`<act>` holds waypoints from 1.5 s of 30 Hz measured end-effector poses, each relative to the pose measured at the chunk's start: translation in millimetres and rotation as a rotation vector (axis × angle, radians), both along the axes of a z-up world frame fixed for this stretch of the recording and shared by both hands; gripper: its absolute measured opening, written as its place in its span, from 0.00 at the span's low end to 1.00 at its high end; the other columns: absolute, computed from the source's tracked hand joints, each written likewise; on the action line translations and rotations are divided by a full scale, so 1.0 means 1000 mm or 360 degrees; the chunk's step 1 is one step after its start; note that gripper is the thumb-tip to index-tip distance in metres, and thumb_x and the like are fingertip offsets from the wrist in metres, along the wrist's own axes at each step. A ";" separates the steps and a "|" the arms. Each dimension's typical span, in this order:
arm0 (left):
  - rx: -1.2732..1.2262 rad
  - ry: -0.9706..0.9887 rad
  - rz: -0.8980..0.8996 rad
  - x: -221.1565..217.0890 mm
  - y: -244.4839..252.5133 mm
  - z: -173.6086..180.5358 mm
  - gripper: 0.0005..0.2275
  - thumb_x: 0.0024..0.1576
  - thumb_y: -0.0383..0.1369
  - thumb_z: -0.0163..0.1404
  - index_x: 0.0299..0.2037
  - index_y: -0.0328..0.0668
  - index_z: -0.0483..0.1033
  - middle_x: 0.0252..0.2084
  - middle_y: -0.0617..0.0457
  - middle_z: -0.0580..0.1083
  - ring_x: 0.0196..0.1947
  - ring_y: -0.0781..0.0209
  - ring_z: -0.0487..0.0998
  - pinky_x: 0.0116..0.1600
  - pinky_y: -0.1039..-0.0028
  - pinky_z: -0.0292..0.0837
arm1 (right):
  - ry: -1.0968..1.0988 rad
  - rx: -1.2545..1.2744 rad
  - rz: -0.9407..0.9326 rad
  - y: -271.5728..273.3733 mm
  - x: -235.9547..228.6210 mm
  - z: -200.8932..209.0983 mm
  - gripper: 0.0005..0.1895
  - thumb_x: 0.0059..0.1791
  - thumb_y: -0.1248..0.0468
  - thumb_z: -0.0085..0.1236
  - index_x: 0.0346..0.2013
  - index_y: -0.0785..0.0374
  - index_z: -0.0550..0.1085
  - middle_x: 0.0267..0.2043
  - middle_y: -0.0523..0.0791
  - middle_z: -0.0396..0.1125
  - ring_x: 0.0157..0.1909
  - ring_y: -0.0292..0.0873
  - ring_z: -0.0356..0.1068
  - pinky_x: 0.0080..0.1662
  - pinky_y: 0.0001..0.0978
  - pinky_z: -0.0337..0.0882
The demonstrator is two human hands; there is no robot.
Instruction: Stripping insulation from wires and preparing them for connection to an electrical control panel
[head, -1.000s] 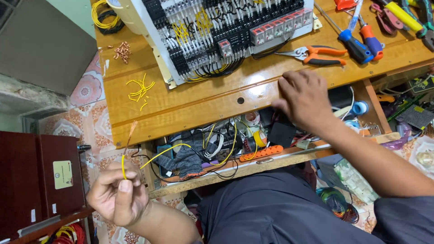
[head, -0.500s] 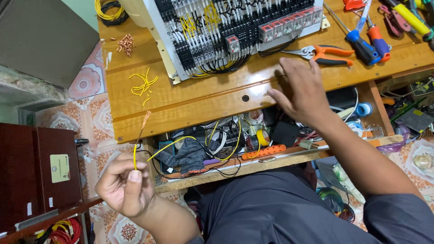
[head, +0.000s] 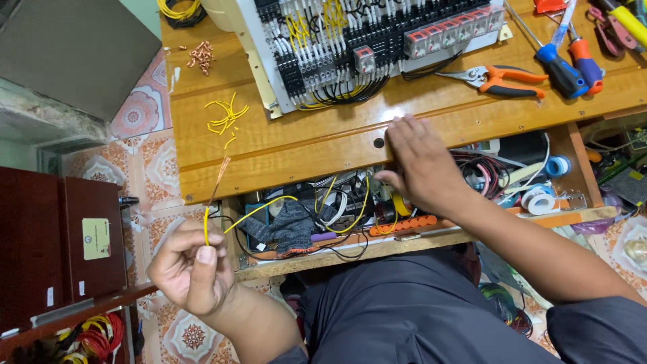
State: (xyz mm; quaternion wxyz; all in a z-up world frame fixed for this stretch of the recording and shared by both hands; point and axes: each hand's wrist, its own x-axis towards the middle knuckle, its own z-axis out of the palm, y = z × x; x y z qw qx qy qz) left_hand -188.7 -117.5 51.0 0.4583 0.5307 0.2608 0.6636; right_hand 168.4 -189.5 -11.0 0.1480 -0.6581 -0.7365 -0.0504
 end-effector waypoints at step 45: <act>0.0254 0.0124 0.0130 -0.030 0.026 -0.007 0.06 0.54 0.26 0.51 0.34 0.28 0.77 0.25 0.44 0.74 0.23 0.65 0.69 0.31 0.78 0.68 | 0.0416 0.0234 0.1079 0.156 -0.165 -0.004 0.23 0.57 0.54 0.54 0.59 0.69 0.72 0.59 0.57 0.70 0.65 0.60 0.66 0.66 0.51 0.64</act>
